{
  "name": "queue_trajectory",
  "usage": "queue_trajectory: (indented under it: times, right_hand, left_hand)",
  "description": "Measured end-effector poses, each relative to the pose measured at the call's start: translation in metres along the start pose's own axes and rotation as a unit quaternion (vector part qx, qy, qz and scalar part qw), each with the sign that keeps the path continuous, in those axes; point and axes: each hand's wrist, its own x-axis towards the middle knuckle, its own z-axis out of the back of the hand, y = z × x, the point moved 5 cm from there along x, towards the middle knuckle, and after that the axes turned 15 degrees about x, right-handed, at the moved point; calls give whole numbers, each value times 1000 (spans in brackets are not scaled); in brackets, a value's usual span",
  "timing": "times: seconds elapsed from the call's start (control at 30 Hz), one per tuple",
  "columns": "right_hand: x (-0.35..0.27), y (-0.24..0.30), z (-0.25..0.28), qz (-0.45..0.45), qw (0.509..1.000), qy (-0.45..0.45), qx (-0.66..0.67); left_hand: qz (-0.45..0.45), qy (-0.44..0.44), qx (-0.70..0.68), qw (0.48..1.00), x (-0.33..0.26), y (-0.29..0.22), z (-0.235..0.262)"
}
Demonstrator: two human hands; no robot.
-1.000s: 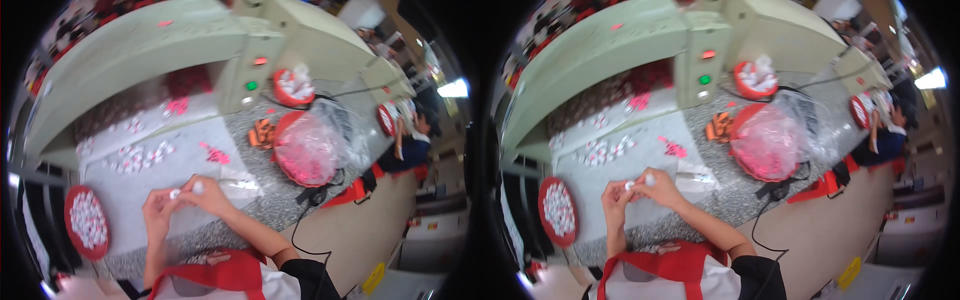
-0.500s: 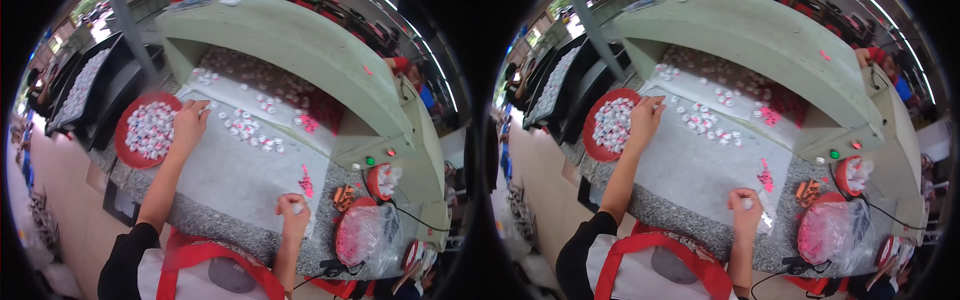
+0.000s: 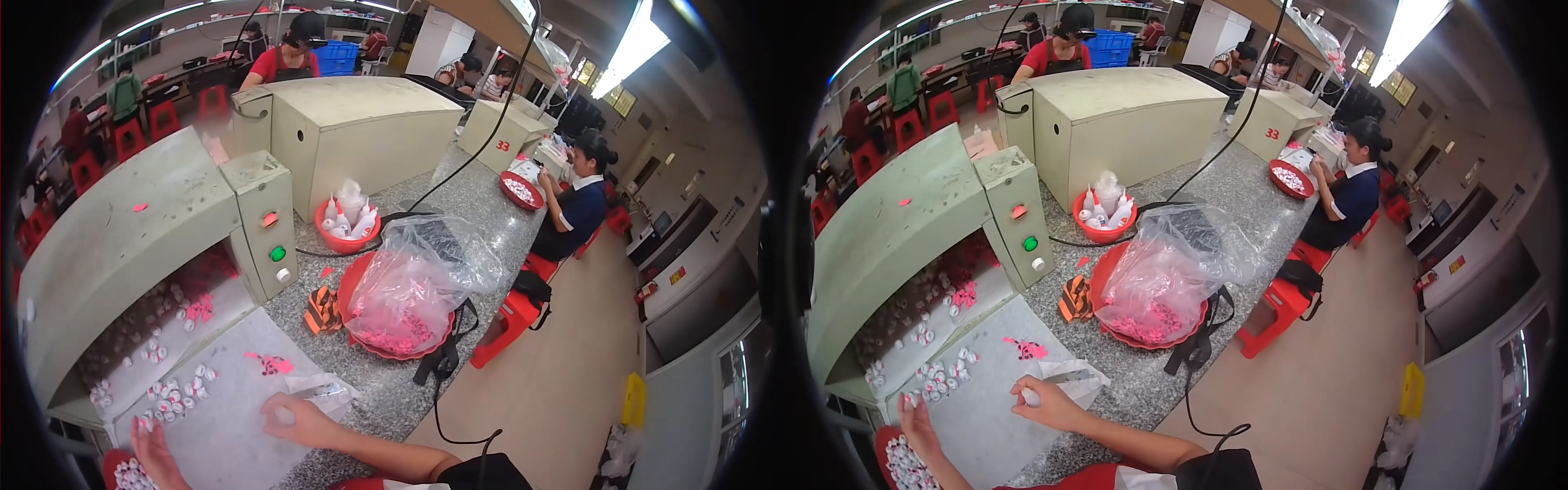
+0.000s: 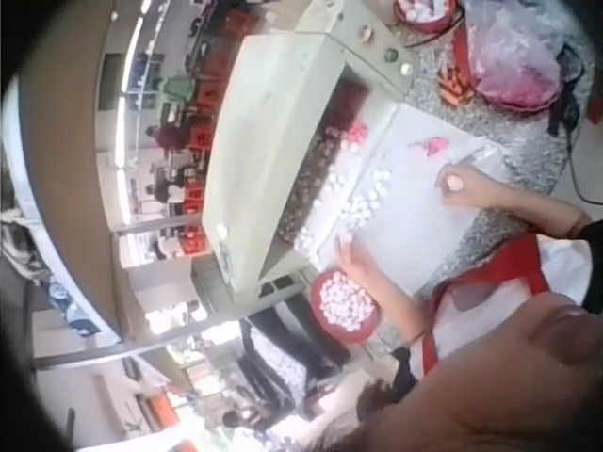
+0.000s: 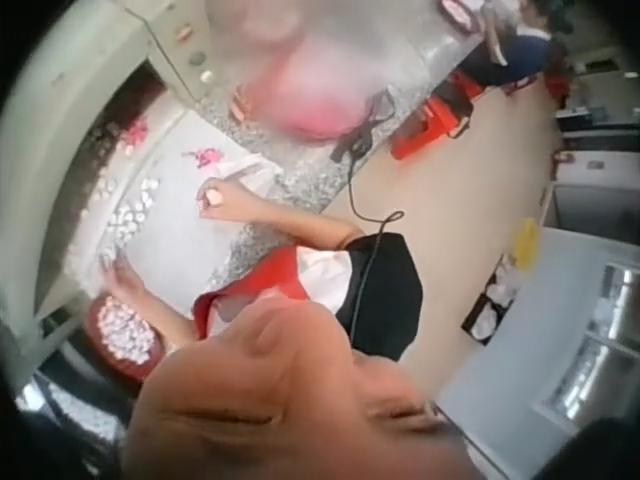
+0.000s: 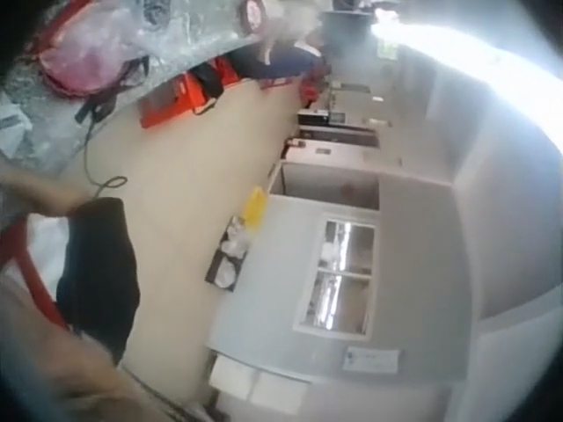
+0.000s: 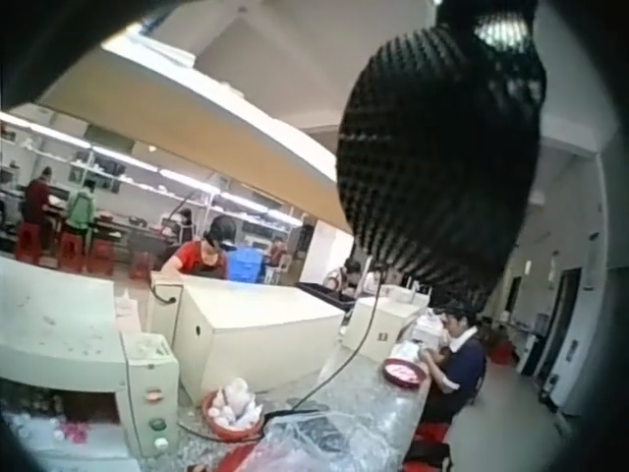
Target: Applying glue to toy components and assembling small character figurines on a factory line.
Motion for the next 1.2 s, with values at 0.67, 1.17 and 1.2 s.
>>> queue_trajectory:
  times: [0.67,1.17,1.2]
  right_hand:
    - [20,45,-6,43,973,-22,224]
    - [13,75,-30,168,973,-48,149]
    - [14,80,-30,149,972,-60,169]
  left_hand:
    - [90,133,-43,986,-102,-9,-116]
    - [-13,99,59,993,-116,-23,-117]
    - [-35,65,70,995,-113,-28,-118]
